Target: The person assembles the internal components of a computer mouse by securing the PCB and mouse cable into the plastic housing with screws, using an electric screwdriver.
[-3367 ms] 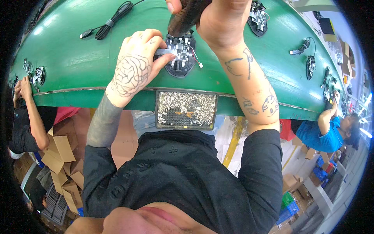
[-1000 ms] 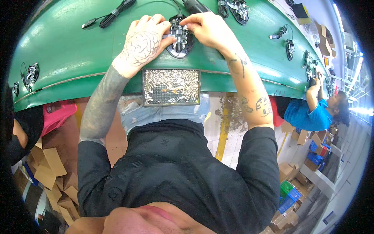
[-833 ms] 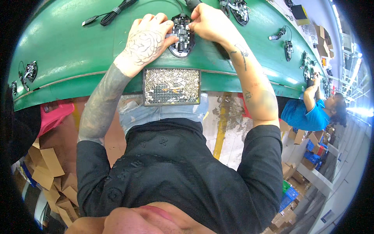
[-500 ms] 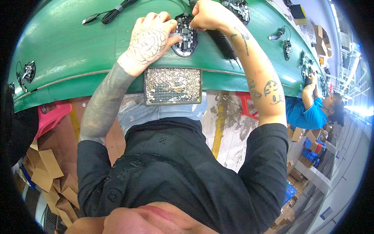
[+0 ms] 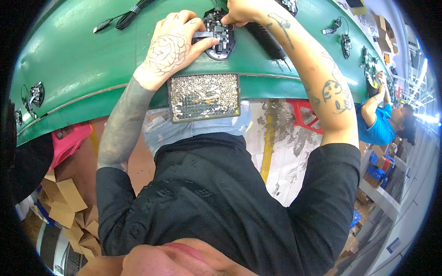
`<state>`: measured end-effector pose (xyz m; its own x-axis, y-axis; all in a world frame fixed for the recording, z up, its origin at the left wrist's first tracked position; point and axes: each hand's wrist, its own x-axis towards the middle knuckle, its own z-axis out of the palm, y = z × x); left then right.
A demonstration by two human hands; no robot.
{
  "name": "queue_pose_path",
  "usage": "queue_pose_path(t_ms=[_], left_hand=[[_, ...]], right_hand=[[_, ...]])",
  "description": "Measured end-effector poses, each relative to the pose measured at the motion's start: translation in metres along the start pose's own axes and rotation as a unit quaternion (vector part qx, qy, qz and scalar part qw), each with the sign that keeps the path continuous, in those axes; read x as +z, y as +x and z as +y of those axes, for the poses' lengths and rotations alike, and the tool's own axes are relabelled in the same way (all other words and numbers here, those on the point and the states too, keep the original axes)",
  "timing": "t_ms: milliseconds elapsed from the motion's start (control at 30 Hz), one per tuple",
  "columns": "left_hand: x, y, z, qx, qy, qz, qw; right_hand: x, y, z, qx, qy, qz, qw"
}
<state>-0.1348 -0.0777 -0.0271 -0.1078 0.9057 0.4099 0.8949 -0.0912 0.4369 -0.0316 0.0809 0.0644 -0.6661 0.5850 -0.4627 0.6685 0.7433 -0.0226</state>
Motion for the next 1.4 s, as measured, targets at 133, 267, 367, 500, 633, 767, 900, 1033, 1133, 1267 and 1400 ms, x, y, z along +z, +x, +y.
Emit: queue_pose_path(t_ms=[133,267,367,500,633,767,900,1033,1133,1267,1400], left_hand=[[-0.001,0.001,0.005,0.04,-0.036,0.011,0.998],[0.002,0.006,0.012,0.048,0.011,-0.009,0.999],[-0.001,0.009,0.001,0.07,0.059,0.007,0.996],[-0.007,0.023,-0.012,0.046,0.168,0.026,0.984],[-0.019,0.038,-0.001,0.094,0.158,0.13,0.974],[-0.051,-0.002,0.008,0.05,-0.134,-0.215,0.966],[-0.061,-0.034,0.048,0.177,-0.094,-0.23,0.952],[-0.054,-0.042,0.049,0.172,-0.061,-0.2,0.963],[-0.053,-0.041,0.053,0.168,-0.053,-0.197,0.964],[-0.056,-0.045,0.053,0.15,-0.065,-0.197,0.967],[-0.063,-0.047,0.048,0.102,-0.117,-0.182,0.971]], right_hand=[[0.007,-0.004,0.009,0.019,0.074,0.025,0.997],[0.019,-0.023,0.026,0.008,0.096,0.206,0.974],[0.036,-0.033,0.028,0.117,0.111,0.311,0.937],[0.081,-0.025,0.033,0.09,0.108,0.299,0.944],[0.081,-0.029,0.047,0.08,0.191,0.331,0.92],[0.042,-0.05,0.054,0.056,0.364,0.372,0.852],[0.007,-0.044,0.054,-0.167,0.806,0.246,0.512],[0.015,-0.025,0.033,-0.293,0.917,0.119,0.244],[0.04,-0.018,0.013,-0.263,0.933,0.018,0.244],[0.054,-0.021,0.009,-0.329,0.915,-0.108,0.206],[0.047,-0.031,0.001,-0.313,0.922,-0.046,0.222]])
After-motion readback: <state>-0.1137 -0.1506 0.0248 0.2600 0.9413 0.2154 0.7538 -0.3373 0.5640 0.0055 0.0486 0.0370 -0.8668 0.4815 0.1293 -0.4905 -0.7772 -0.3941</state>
